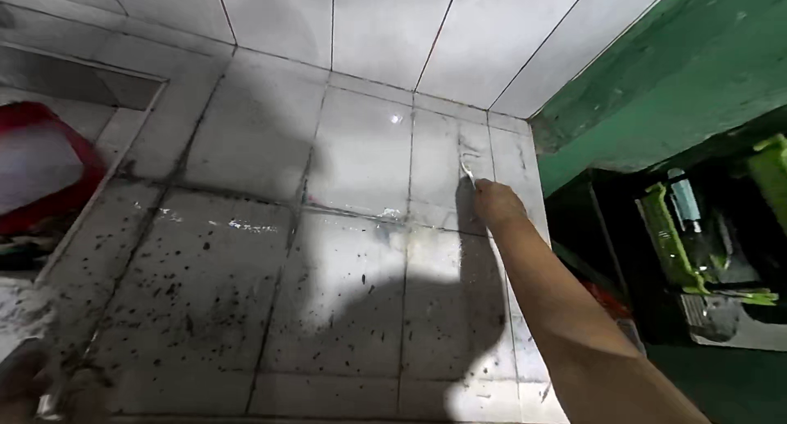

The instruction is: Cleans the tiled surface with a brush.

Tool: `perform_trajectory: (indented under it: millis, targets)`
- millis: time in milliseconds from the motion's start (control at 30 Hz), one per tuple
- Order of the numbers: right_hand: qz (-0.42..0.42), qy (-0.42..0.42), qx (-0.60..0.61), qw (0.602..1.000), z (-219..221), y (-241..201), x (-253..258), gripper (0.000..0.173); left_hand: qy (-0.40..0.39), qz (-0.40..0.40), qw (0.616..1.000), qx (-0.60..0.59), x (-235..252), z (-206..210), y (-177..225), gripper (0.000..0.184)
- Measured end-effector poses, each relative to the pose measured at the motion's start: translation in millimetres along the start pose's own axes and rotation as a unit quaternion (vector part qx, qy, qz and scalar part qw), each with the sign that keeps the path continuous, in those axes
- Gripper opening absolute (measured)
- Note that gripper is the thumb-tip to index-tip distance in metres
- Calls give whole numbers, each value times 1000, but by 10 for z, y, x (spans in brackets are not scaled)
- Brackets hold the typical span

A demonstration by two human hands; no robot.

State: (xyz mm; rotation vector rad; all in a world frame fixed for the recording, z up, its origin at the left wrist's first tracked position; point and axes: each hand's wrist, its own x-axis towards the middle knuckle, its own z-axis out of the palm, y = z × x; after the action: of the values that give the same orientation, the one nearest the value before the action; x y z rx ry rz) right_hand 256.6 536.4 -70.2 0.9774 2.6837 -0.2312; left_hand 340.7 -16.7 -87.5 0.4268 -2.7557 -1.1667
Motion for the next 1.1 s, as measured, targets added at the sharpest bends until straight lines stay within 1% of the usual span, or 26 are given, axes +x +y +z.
perform_trajectory:
  millis: [33, 100, 167, 233, 267, 300, 367, 467, 500, 567, 633, 700, 733, 767, 833, 967, 1000, 1033, 1100]
  targets:
    - [-10, -4, -4, 1000, -29, -3, 45, 36, 2, 3, 1000, 5, -115, 124, 15, 54]
    - [-20, -12, -10, 1000, -21, 71, -129, 37, -8, 84, 996, 10, -291, 305, -127, 53]
    - [-21, -19, -11, 1000, 49, 199, -477, 39, -2, 176, 984, 12, -352, 460, -269, 50]
    - [-17, -30, -21, 999, 140, 331, -700, 42, 16, 228, 973, 23, -360, 580, -341, 49]
    - [-14, -31, -22, 999, 145, 359, -690, 42, 28, 242, 969, 38, -343, 617, -351, 48]
    - [-15, -29, -18, 999, 115, 345, -598, 42, 35, 248, 966, 57, -326, 635, -354, 48]
    - [-28, -16, -16, 999, 3, 219, -241, 39, 40, 240, 965, 95, -323, 643, -351, 48]
    - [-48, -6, -18, 999, -116, 27, 398, 36, 48, 208, 968, 131, -346, 663, -266, 47]
    - [-51, -6, -20, 998, -130, -13, 487, 36, 44, 196, 971, 131, -358, 653, -225, 47]
    - [-55, -9, -25, 998, -91, 0, 337, 34, 34, 185, 974, 126, -372, 633, -177, 48]
    - [-56, -7, -15, 998, -21, 110, -72, 35, 32, 179, 977, 110, -356, 645, -159, 47]
    - [-38, -21, -15, 999, 93, 249, -474, 41, 31, 172, 979, 107, -364, 645, -180, 48]
    - [-33, -27, -18, 999, 134, 302, -581, 42, 31, 171, 979, 109, -370, 646, -198, 47]
    - [-32, -29, -20, 999, 143, 329, -592, 42, 32, 173, 978, 111, -366, 649, -213, 48]
    - [-46, -14, -23, 999, 76, 297, -384, 38, 37, 186, 975, 116, -344, 664, -244, 47]
    - [-65, -10, -24, 998, -131, 34, 409, 36, 40, 207, 969, 124, -335, 675, -288, 46]
    - [-66, -12, -23, 997, -159, -18, 518, 36, 37, 206, 970, 126, -342, 665, -284, 47]
    - [-66, -12, -24, 997, -159, -44, 521, 35, 34, 205, 970, 125, -350, 648, -288, 47]
    - [-72, -10, -20, 997, -90, 31, 272, 34, 34, 206, 970, 120, -349, 641, -299, 47]
